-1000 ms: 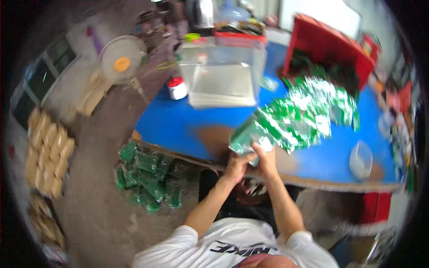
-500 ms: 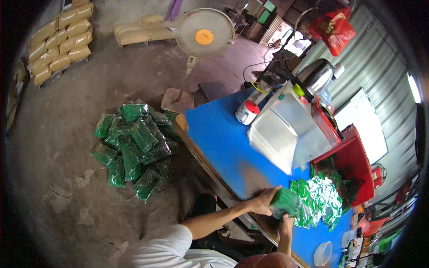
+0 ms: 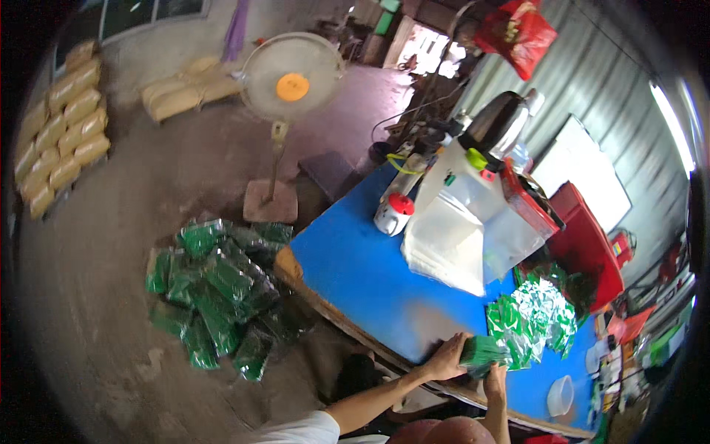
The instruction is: Stacking and bagging green plastic bags in a manufacturing workshop.
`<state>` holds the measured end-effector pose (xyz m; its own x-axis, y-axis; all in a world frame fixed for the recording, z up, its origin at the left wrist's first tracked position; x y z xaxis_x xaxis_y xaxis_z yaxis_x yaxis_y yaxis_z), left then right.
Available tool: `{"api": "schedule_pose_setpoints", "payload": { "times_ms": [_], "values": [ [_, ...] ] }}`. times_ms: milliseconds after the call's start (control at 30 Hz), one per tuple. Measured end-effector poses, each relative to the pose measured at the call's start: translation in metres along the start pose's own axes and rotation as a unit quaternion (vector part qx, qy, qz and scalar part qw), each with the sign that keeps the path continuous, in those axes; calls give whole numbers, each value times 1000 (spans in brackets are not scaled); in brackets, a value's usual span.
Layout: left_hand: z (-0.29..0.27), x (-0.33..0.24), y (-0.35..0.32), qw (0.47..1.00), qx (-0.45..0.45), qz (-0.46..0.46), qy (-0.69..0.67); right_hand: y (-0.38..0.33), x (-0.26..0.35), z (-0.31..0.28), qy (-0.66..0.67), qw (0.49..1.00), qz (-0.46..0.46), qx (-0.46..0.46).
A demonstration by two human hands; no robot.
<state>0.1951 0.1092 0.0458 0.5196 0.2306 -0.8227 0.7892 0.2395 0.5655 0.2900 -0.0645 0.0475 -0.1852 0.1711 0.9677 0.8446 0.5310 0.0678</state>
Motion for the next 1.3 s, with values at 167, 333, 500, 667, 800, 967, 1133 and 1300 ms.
{"api": "schedule_pose_setpoints", "payload": {
  "times_ms": [167, 333, 500, 667, 800, 967, 1133, 1300],
  "values": [
    [-13, -8, -1, 999, 32, -35, -5, -17, 138, 34, -398, 864, -296, -84],
    [5, -28, 2, 991, 117, -58, 31, -20, 158, 89, -579, 762, -260, 125],
    [10, -63, -8, 976, 164, -71, -128, -32, 135, 45, -312, 933, -62, 169],
    [32, 21, -31, 848, -209, -282, -398, -19, 89, 24, -178, 983, 15, 30],
    [-4, -40, -27, 923, -281, -232, -125, -25, 89, 45, -201, 975, 58, 80],
    [22, -55, 3, 955, -226, -146, -125, -28, 74, 26, 44, 997, 8, 66],
    [36, -39, 15, 974, -188, -110, -57, -35, 19, -3, 121, 982, 122, 76],
    [-107, 61, 161, 953, -113, -102, 262, -30, -53, -31, 509, 841, 170, -74]
  ]
}}
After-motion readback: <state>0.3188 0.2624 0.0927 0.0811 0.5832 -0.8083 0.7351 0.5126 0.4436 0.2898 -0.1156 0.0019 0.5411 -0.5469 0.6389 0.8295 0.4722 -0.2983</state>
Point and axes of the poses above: each hand's wrist, its own y-axis towards the middle knuckle, its own z-axis out of the palm, x = y × z, the point moved 9 cm from there along y, towards the middle knuckle, and after that the axes turned 3 degrees about -y, right-handed, at the moved point
